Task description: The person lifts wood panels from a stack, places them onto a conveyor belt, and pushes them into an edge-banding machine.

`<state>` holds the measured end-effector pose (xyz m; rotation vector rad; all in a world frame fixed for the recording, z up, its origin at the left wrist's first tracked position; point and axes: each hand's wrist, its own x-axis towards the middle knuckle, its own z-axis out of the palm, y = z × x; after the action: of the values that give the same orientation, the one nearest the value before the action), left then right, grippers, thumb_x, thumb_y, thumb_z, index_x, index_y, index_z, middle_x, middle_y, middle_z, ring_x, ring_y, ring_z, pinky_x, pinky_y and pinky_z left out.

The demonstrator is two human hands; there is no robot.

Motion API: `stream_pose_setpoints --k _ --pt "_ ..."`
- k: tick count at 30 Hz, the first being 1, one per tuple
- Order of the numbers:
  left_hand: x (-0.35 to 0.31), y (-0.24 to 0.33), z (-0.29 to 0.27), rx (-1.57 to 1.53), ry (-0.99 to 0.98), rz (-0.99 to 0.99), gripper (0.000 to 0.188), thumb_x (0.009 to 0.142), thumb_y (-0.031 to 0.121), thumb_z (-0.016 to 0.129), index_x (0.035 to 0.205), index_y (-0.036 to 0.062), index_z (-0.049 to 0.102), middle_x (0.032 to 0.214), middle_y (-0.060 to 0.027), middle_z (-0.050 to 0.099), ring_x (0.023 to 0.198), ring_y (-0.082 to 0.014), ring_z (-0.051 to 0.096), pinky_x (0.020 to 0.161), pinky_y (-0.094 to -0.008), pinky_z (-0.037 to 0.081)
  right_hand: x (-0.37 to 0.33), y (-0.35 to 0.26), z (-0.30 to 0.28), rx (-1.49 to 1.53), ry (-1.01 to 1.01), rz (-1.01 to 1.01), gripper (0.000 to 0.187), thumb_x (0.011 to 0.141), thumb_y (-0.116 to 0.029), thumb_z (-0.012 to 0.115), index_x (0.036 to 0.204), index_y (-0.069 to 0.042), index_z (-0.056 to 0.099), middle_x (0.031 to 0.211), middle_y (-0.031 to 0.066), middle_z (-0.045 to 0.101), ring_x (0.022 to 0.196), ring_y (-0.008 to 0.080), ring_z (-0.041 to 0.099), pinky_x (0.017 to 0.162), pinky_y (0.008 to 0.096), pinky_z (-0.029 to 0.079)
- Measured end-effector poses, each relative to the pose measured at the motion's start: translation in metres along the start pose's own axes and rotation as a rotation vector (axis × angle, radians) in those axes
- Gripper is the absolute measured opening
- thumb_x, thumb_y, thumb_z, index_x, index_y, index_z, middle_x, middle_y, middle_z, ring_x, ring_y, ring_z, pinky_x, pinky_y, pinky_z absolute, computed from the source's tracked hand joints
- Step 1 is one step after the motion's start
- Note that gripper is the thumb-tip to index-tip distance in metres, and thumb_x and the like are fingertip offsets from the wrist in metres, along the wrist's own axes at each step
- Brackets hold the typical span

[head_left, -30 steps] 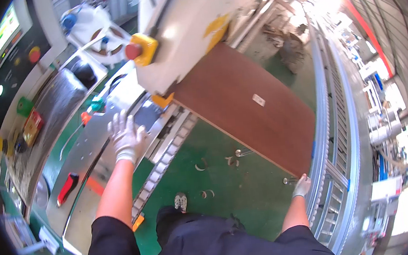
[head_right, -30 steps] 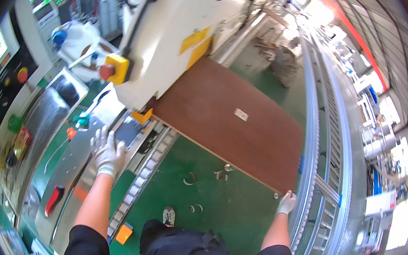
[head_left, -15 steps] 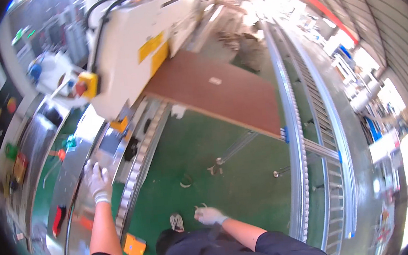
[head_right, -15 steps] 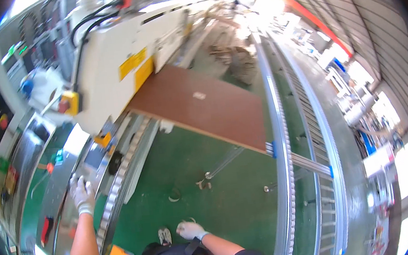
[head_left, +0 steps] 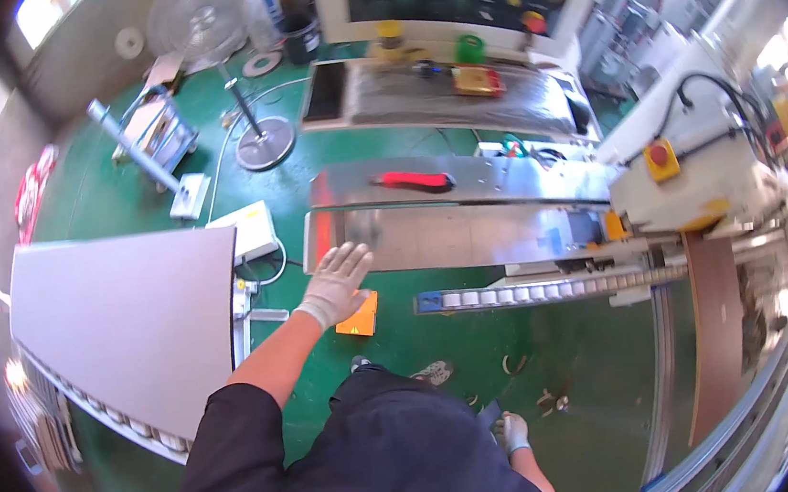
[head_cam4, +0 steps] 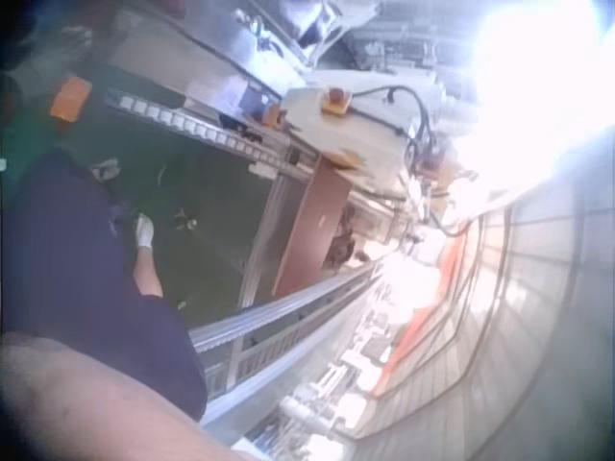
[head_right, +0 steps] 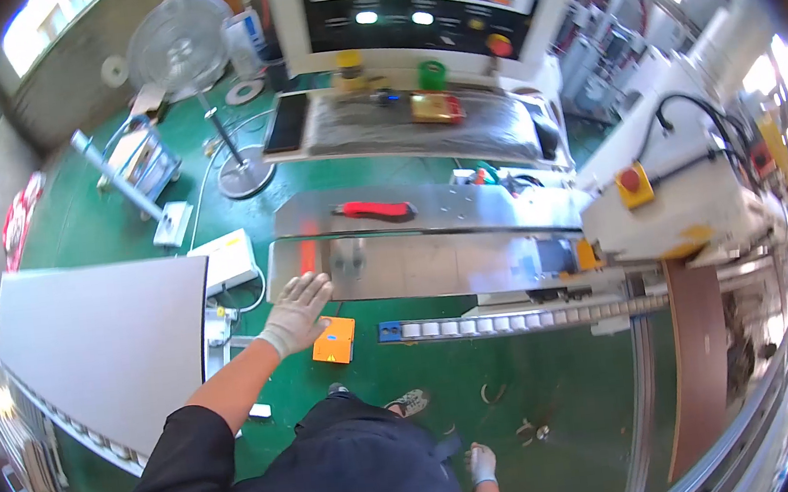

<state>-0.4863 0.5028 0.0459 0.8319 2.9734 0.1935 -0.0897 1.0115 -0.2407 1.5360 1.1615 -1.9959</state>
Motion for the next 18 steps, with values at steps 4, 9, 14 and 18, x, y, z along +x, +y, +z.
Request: stream_pose_setpoints --k 4,9,14,18 --pt "-0.110 -0.057 0.031 -0.079 0.077 -0.492 0.083 0.092 0.039 0.066 0.159 0.0046 0.032 0.166 -0.0186 0.030 0.156 -0.0368 0.022 0.128 -0.0492 0.014 -0.015 -0.038 0.072 -1.102 -0.063 -0.897 0.020 0.099 -0.026 0.061 0.109 -0.010 0.068 0.084 0.0083 0.068 0.065 0.0241 0.063 0.056 0.0364 0.052" --pt "-0.273 -0.113 0.102 -0.048 -0.033 -1.107 0.093 0.091 0.042 0.067 0.161 0.0006 0.023 0.170 -0.0225 0.019 0.158 -0.0402 0.015 0.128 -0.0529 0.010 -0.007 -0.092 0.196 -0.641 -0.196 -0.262 0.021 0.099 -0.021 0.063 0.115 -0.007 0.064 0.089 0.0074 0.067 0.069 0.0169 0.062 0.055 0.0303 0.049" --pt "-0.338 -0.085 0.116 -0.079 -0.009 -1.059 0.082 0.095 0.033 0.061 0.162 0.0045 0.024 0.170 -0.0201 0.021 0.158 -0.0405 0.012 0.129 -0.0537 0.005 -0.014 -0.110 0.291 -0.969 -0.383 -0.441 0.023 0.099 -0.015 0.058 0.120 -0.006 0.063 0.091 0.0084 0.068 0.069 0.0149 0.062 0.055 0.0288 0.048" --pt "-0.371 -0.022 0.114 -0.059 0.025 -1.182 0.075 0.094 0.030 0.059 0.160 0.0071 0.031 0.168 -0.0196 0.026 0.156 -0.0409 0.020 0.128 -0.0547 0.010 -0.020 -0.102 0.360 -1.338 -0.556 -0.417 0.026 0.101 -0.015 0.054 0.122 -0.004 0.064 0.095 0.0080 0.070 0.076 0.0146 0.065 0.063 0.0279 0.052"
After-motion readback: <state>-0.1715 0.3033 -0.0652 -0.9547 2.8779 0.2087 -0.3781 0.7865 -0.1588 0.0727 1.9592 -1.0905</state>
